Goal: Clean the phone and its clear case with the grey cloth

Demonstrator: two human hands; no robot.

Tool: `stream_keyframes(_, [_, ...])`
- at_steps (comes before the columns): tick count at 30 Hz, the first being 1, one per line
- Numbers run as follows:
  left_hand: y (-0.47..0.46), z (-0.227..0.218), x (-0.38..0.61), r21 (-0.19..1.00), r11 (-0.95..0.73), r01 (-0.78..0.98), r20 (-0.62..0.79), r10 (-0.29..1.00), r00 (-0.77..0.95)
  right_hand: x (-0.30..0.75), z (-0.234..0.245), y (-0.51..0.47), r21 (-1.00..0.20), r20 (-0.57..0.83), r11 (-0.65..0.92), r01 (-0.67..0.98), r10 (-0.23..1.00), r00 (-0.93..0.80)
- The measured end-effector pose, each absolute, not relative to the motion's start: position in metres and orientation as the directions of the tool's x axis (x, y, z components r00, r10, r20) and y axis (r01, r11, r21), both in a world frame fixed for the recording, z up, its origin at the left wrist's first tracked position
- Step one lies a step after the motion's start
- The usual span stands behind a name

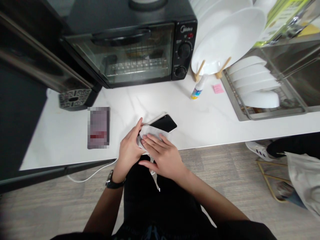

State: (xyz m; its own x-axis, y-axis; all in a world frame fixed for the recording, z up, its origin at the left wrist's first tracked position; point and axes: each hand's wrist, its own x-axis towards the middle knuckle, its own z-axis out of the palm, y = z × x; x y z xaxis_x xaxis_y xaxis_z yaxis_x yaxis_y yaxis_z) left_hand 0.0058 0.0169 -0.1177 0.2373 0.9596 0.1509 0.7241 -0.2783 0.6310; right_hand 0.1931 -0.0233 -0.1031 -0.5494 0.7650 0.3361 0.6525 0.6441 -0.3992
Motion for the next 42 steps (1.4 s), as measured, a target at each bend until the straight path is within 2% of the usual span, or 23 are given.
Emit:
stream_keyframes(4, [0.017, -0.116, 0.005, 0.631, -0.356, 0.689, 0.213, 0.934, 0.288, 0.238, -0.107, -0.009, -0.331, 0.34, 0.51, 0.794, 0.849, -0.404])
stream_keyframes(7, [0.018, -0.117, 0.004, 0.615, -0.361, 0.701, 0.22, 0.932, 0.288, 0.233, -0.11, 0.008, -0.29, 0.37, 0.435, 0.853, 0.873, -0.319])
stream_keyframes(12, [0.017, -0.117, 0.003, 0.602, -0.322, 0.731, 0.182, 0.946, 0.267, 0.182, -0.11, -0.001, -0.342, 0.34, 0.596, 0.727, 0.799, -0.496])
stream_keyframes(16, [0.015, -0.115, 0.005, 0.609, -0.298, 0.735, 0.169, 0.954, 0.247, 0.2, -0.106, -0.018, -0.373, 0.348, 0.665, 0.647, 0.746, -0.567])
stream_keyframes(20, [0.015, -0.115, 0.007, 0.611, -0.328, 0.72, 0.186, 0.944, 0.273, 0.239, -0.109, 0.001, -0.339, 0.35, 0.523, 0.782, 0.842, -0.411])
stream_keyframes(23, [0.016, -0.117, 0.007, 0.598, -0.339, 0.726, 0.211, 0.941, 0.266, 0.228, -0.113, 0.016, -0.309, 0.36, 0.416, 0.855, 0.883, -0.3])
stream_keyframes(25, [0.016, -0.118, 0.006, 0.587, -0.338, 0.735, 0.206, 0.941, 0.269, 0.203, -0.114, 0.013, -0.32, 0.353, 0.443, 0.837, 0.876, -0.329])
stream_keyframes(28, [0.015, -0.118, 0.005, 0.553, -0.313, 0.772, 0.183, 0.95, 0.254, 0.174, -0.112, -0.009, -0.357, 0.354, 0.564, 0.744, 0.819, -0.451])
stream_keyframes(31, [0.014, -0.116, 0.006, 0.557, -0.304, 0.773, 0.172, 0.953, 0.251, 0.187, -0.109, -0.027, -0.381, 0.361, 0.616, 0.69, 0.786, -0.502])
stream_keyframes(38, [0.014, -0.115, 0.007, 0.57, -0.359, 0.739, 0.22, 0.933, 0.284, 0.231, -0.112, 0.003, -0.315, 0.356, 0.382, 0.869, 0.896, -0.265])
stream_keyframes(42, [0.014, -0.115, 0.004, 0.562, -0.363, 0.743, 0.211, 0.932, 0.295, 0.185, -0.116, 0.001, -0.363, 0.369, 0.475, 0.802, 0.863, -0.344])
